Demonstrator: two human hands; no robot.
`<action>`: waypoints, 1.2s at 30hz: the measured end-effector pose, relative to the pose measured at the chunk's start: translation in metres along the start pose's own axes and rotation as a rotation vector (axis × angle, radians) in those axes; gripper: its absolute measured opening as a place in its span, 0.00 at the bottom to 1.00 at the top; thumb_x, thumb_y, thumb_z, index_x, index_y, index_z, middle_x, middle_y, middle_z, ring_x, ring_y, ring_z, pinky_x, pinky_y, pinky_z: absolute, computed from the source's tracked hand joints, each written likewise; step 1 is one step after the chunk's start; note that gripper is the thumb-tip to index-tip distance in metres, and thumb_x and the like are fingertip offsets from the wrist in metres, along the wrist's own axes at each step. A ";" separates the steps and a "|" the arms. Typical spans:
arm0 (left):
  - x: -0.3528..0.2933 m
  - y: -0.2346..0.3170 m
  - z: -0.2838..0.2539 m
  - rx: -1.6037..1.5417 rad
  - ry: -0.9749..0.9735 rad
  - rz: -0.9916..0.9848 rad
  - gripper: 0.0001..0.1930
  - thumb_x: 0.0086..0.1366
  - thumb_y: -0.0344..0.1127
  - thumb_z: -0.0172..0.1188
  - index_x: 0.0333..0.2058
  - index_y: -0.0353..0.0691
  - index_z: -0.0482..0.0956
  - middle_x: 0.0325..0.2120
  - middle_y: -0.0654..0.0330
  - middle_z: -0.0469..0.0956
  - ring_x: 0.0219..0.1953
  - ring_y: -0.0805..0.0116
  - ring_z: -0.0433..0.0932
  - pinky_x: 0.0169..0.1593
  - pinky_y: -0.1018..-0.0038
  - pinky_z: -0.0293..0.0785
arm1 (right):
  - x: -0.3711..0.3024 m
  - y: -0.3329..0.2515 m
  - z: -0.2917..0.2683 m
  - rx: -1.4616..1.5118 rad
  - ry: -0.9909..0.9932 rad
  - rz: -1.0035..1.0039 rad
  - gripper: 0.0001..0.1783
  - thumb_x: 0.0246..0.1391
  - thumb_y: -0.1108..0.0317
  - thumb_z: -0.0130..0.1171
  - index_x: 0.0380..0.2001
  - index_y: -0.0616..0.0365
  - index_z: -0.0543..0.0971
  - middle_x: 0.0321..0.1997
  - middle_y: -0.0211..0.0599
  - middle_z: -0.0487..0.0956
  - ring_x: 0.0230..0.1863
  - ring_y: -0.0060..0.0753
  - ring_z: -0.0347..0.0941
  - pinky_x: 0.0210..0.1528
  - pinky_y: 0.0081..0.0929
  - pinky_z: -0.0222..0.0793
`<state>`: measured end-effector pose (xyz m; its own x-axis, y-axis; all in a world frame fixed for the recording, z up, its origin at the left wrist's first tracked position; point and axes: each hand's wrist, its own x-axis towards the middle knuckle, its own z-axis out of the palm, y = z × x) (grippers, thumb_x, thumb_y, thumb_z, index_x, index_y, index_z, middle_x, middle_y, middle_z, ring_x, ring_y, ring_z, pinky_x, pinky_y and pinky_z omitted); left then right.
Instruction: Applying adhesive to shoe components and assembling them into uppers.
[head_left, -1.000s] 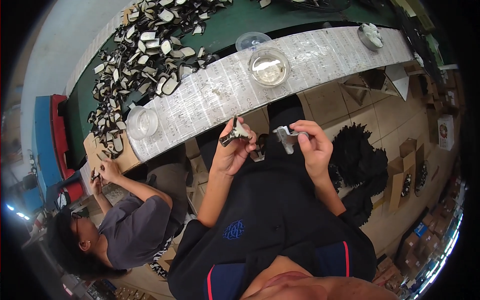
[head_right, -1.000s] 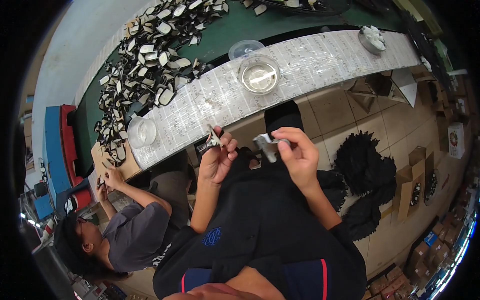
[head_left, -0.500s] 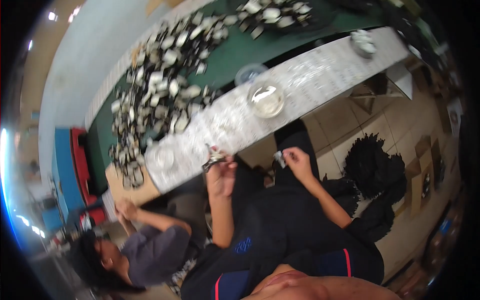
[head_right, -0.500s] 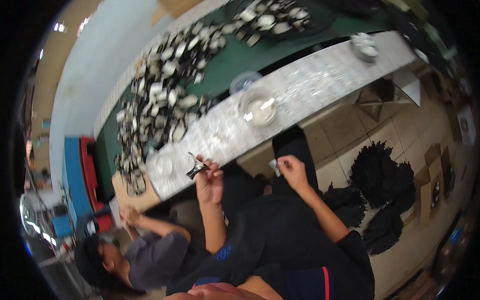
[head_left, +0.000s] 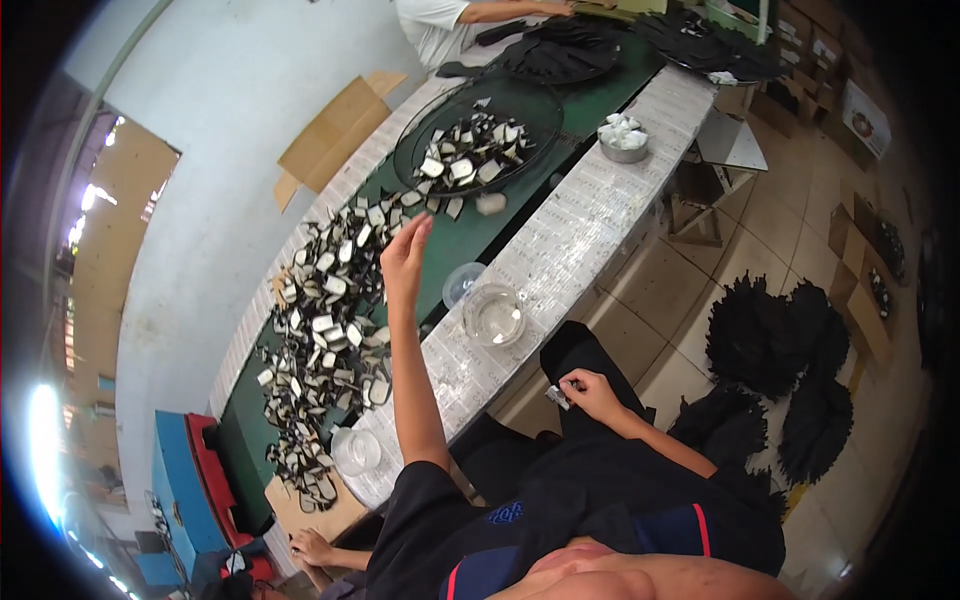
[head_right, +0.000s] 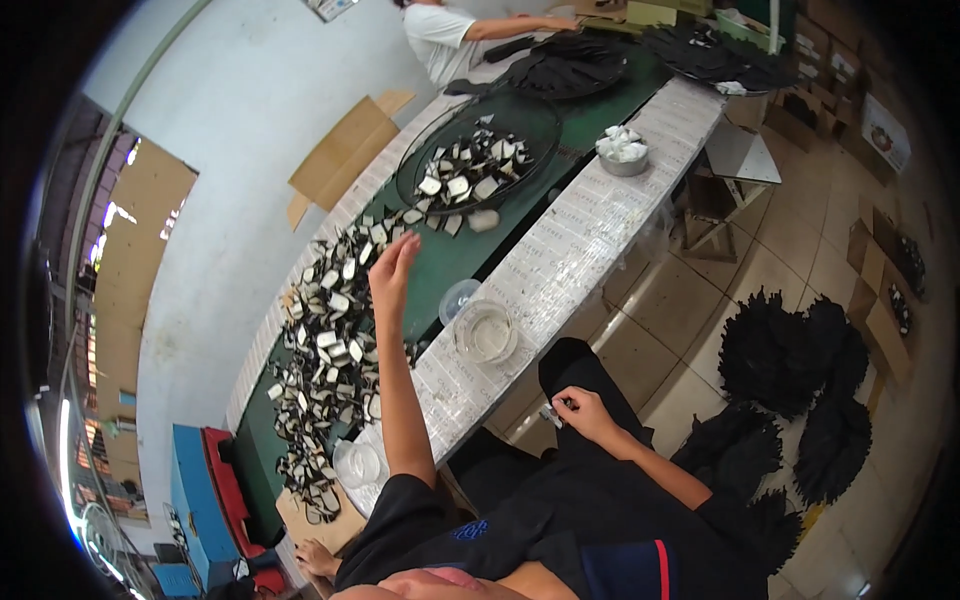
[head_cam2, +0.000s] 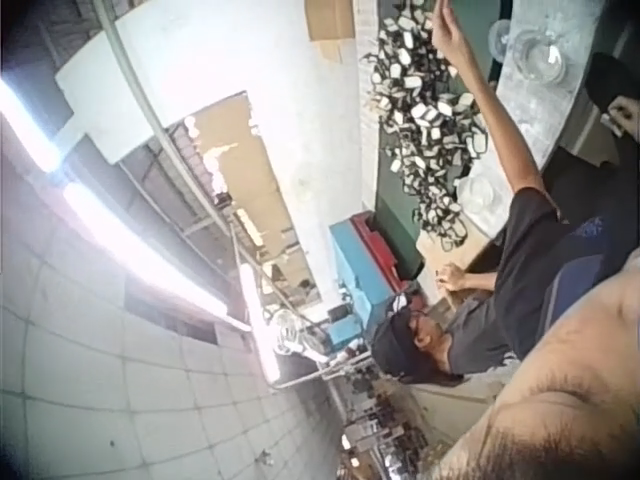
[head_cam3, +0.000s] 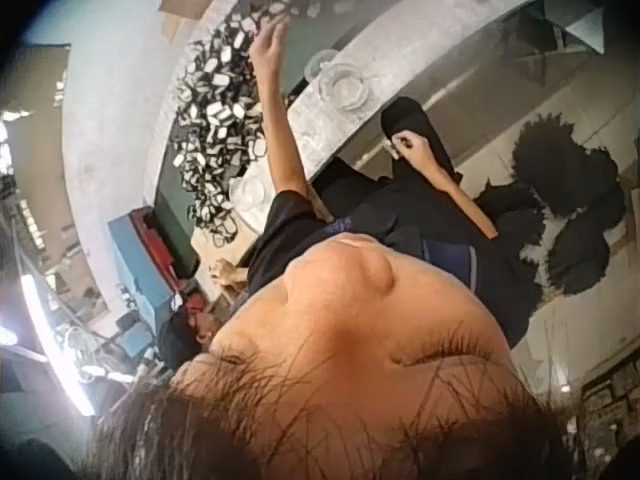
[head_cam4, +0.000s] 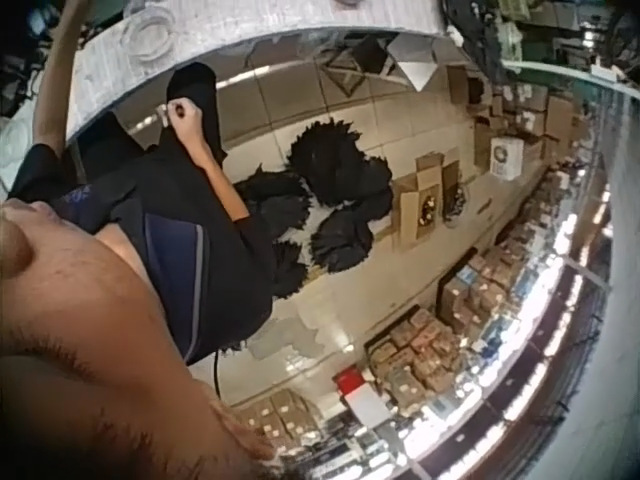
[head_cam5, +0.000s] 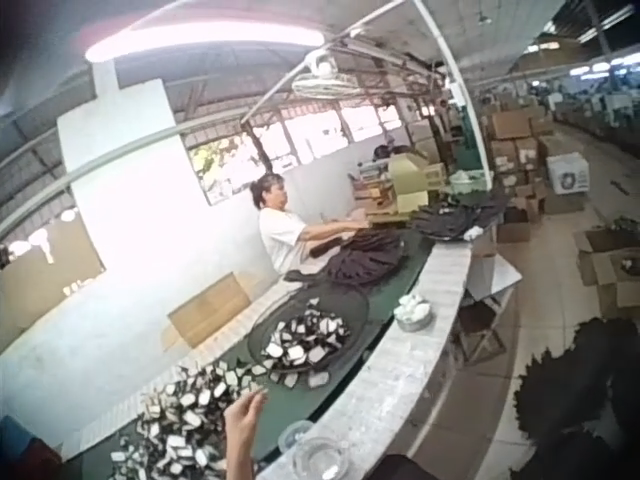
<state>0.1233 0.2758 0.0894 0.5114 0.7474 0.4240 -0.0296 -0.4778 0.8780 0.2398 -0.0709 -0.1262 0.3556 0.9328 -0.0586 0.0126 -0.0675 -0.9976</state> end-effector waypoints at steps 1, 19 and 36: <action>-0.005 -0.007 -0.001 0.246 0.006 -0.024 0.20 0.70 0.39 0.55 0.55 0.32 0.74 0.47 0.53 0.80 0.46 0.67 0.79 0.50 0.74 0.72 | -0.001 0.002 -0.003 0.003 0.012 0.003 0.08 0.57 0.68 0.61 0.35 0.63 0.80 0.27 0.33 0.80 0.23 0.18 0.75 0.25 0.20 0.69; -0.101 0.007 0.026 0.599 0.085 -0.098 0.14 0.67 0.30 0.55 0.50 0.33 0.76 0.46 0.51 0.80 0.46 0.61 0.79 0.49 0.68 0.74 | 0.132 0.063 -0.186 1.236 0.992 -0.111 0.10 0.62 0.64 0.57 0.41 0.59 0.76 0.40 0.35 0.77 0.38 0.33 0.76 0.43 0.37 0.78; 0.083 -0.091 0.297 0.543 -0.482 0.322 0.24 0.55 0.17 0.52 0.53 0.34 0.72 0.50 0.46 0.74 0.54 0.49 0.73 0.56 0.61 0.70 | -0.003 0.032 -0.046 0.963 0.295 0.177 0.10 0.66 0.67 0.51 0.44 0.61 0.74 0.39 0.38 0.78 0.34 0.33 0.77 0.39 0.33 0.77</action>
<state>0.4237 0.2443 -0.0217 0.8680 0.3115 0.3866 0.1205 -0.8875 0.4447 0.2818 -0.0922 -0.1563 0.4975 0.8037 -0.3265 -0.7723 0.2389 -0.5886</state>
